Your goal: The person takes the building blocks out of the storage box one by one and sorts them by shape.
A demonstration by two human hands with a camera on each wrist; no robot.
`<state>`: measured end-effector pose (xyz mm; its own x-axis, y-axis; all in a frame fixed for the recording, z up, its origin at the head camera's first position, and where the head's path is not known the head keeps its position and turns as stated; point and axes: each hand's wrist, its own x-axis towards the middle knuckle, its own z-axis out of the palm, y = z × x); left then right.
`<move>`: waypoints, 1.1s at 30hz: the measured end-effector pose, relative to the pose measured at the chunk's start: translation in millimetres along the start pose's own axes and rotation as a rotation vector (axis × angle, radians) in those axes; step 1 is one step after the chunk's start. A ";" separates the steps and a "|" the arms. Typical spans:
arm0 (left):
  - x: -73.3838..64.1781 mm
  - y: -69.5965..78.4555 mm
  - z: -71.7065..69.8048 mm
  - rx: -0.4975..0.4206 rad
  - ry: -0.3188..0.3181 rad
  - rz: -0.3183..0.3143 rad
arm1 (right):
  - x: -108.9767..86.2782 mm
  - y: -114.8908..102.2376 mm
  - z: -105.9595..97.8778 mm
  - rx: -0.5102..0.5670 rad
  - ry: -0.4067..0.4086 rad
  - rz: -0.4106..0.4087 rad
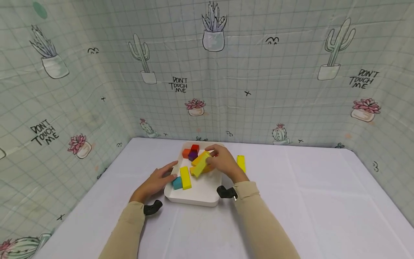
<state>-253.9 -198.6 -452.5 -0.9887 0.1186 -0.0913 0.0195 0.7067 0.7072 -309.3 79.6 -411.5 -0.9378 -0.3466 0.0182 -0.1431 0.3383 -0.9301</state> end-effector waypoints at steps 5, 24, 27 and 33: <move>1.8 1.8 -0.2 -0.001 -0.006 0.004 | -3.1 0.9 -2.9 0.230 0.107 0.014; -2.0 3.3 2.3 0.008 0.003 -0.023 | -16.0 11.4 2.3 0.498 0.279 0.046; -2.5 2.6 1.0 0.007 0.000 -0.020 | -16.3 12.9 2.0 0.505 0.284 0.032; -1.8 2.6 0.7 0.014 0.000 -0.013 | -18.2 16.3 0.0 0.527 0.272 0.038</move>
<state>-251.9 -196.4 -451.0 -0.9889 0.1093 -0.1008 0.0084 0.7179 0.6961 -294.5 91.4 -426.9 -0.9966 -0.0822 0.0104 0.0028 -0.1585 -0.9874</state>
